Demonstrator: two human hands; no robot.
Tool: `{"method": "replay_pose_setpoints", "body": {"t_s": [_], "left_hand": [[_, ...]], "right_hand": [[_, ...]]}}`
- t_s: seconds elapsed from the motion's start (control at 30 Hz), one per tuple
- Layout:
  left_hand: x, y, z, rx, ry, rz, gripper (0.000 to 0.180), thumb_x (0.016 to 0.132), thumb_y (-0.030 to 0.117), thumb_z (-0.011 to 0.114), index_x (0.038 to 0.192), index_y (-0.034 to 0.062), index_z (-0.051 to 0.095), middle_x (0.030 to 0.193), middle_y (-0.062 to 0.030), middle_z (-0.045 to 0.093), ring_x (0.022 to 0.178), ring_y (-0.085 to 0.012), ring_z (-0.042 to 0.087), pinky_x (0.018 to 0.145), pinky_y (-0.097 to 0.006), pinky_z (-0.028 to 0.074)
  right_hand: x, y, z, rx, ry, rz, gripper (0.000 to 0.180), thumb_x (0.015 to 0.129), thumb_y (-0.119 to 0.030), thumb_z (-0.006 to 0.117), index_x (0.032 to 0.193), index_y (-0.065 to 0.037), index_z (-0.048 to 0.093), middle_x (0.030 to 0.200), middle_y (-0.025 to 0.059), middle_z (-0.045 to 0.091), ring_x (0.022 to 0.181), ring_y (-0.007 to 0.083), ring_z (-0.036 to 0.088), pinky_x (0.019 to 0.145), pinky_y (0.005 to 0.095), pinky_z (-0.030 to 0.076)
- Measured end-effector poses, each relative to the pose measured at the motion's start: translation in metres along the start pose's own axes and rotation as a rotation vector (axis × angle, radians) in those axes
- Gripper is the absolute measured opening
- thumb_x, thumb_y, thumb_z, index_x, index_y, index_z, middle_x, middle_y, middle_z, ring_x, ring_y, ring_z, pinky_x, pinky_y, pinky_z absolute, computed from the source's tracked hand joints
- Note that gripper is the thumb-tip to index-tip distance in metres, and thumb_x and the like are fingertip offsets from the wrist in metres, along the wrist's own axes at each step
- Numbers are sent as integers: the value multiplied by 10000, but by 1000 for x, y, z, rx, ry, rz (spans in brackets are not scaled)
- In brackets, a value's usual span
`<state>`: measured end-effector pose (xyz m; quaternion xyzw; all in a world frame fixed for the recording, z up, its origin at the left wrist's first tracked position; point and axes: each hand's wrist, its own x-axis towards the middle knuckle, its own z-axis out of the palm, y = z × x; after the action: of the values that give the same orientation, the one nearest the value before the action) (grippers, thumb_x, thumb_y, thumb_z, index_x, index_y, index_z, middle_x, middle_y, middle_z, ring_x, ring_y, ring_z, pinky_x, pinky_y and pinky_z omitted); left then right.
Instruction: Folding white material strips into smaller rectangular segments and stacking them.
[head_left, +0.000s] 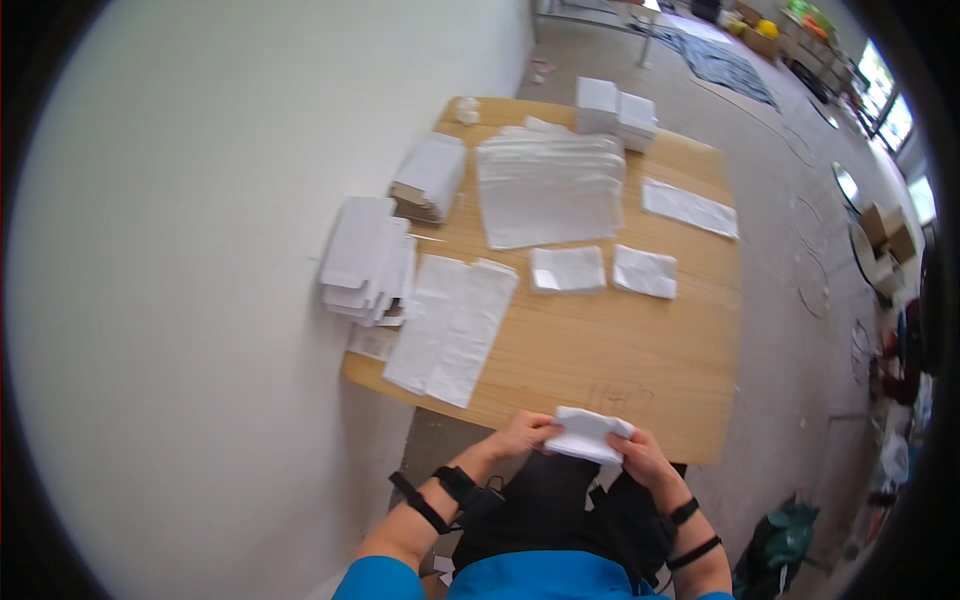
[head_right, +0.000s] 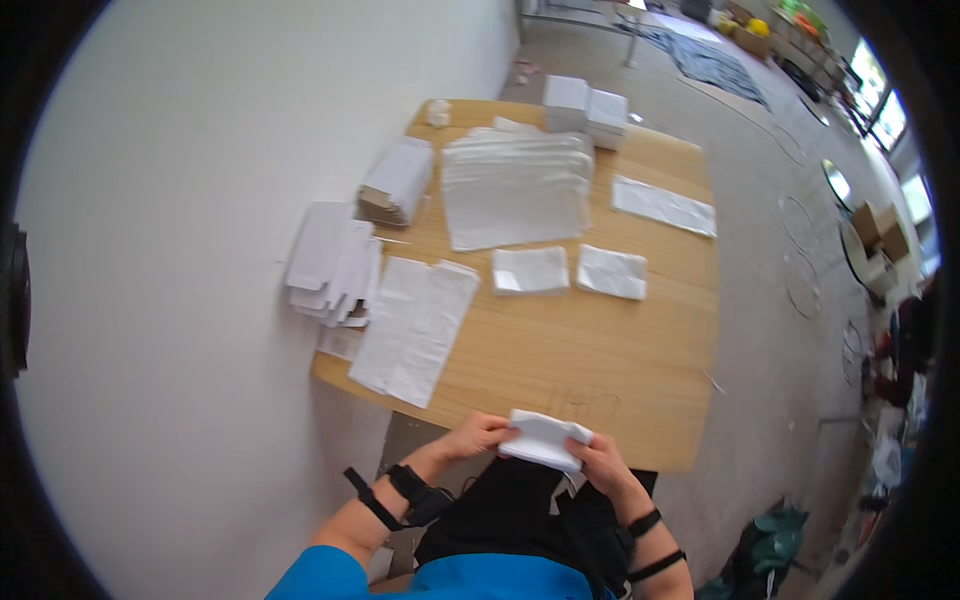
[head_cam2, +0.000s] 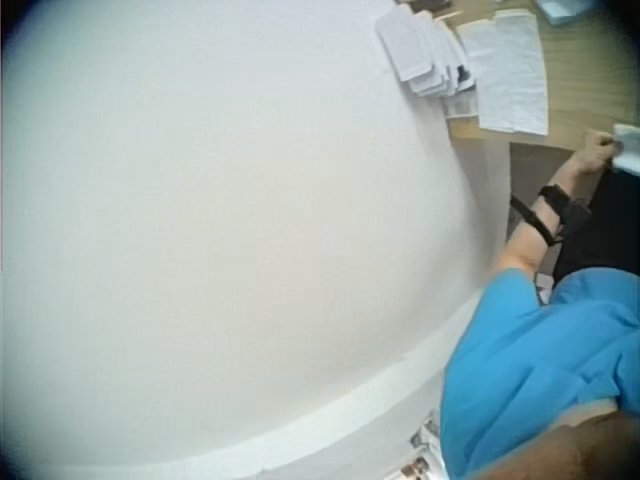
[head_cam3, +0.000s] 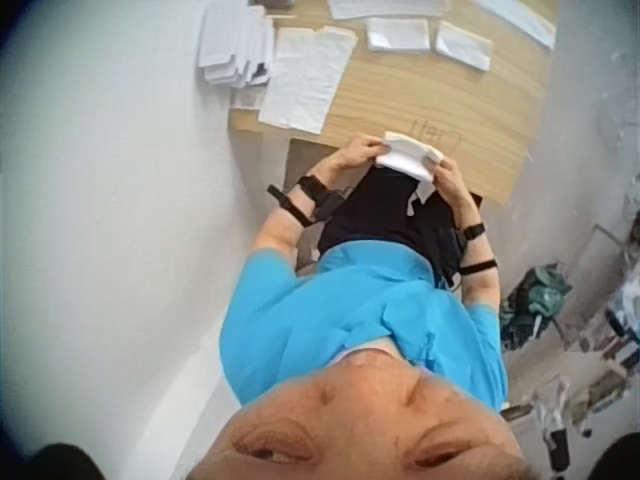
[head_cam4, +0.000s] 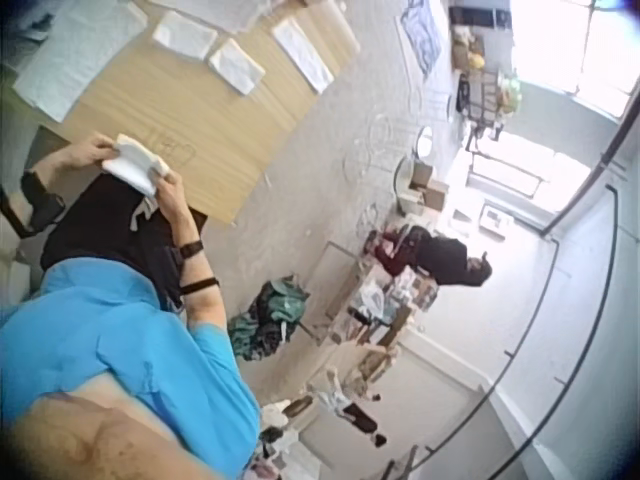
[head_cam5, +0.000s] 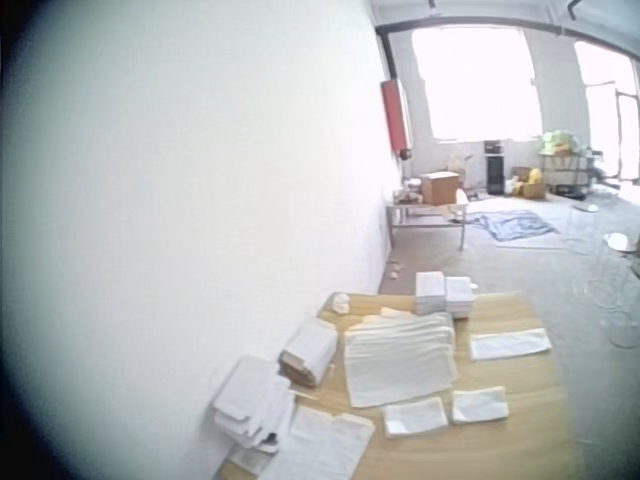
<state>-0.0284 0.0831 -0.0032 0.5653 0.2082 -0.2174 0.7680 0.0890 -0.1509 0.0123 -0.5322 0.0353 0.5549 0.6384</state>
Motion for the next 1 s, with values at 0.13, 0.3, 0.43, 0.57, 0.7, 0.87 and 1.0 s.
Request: {"method": "replay_pose_setpoints", "body": {"t_s": [0.13, 0.3, 0.43, 0.57, 0.7, 0.87, 1.0], "left_hand": [[-2, 3, 9, -106, -11, -27, 284, 928, 290, 591, 1020, 33, 669, 809, 24, 613, 727, -55, 539, 641, -223, 446], [38, -8, -3, 4, 41, 64, 275, 921, 303, 588, 1025, 65, 677, 789, 62, 602, 675, -30, 496, 606, -209, 418], [53, 16, 6, 49, 187, 87, 259, 896, 291, 614, 938, 46, 686, 677, 45, 572, 619, -43, 489, 565, -215, 413], [60, 14, 7, 12, 215, 70, 287, 891, 289, 622, 962, 18, 686, 728, 26, 606, 641, -51, 508, 590, -215, 421], [54, 25, 15, -55, 178, -40, 292, 892, 282, 631, 1010, 21, 684, 791, 3, 643, 670, -67, 560, 609, -221, 478], [41, 22, -1, -54, 152, -15, 307, 900, 287, 626, 1030, 14, 674, 837, -11, 653, 689, -73, 578, 619, -219, 492], [23, 35, 2, -19, 95, 37, 309, 914, 297, 607, 1021, 15, 674, 836, 12, 628, 718, -68, 552, 650, -225, 473]], "right_hand": [[-4, 3, 1, 7, 56, -40, 232, 913, -148, 595, 1093, -3, 617, 976, 18, 625, 887, 121, 586, 790, 284, 485], [19, -18, -11, -263, 165, -125, 214, 889, -176, 627, 1032, -17, 644, 888, -9, 615, 790, 90, 550, 693, 259, 450], [38, -31, -19, -301, 300, -171, 213, 866, -174, 658, 997, -7, 665, 842, -14, 616, 749, 81, 534, 664, 249, 439], [39, -34, -23, -146, 268, -149, 224, 848, -148, 676, 1019, -5, 663, 869, -1, 633, 756, 76, 549, 652, 239, 441], [35, -28, -31, -89, 256, -130, 230, 843, -134, 679, 1039, -16, 656, 882, 8, 646, 771, 87, 575, 663, 239, 461], [36, -28, -21, -33, 166, -65, 243, 851, -142, 674, 1059, -19, 641, 914, 13, 645, 793, 106, 599, 671, 269, 493], [18, -28, -16, 15, 63, 38, 316, 876, -152, 648, 1143, 5, 587, 1059, 61, 631, 931, 153, 615, 815, 327, 518]]}}
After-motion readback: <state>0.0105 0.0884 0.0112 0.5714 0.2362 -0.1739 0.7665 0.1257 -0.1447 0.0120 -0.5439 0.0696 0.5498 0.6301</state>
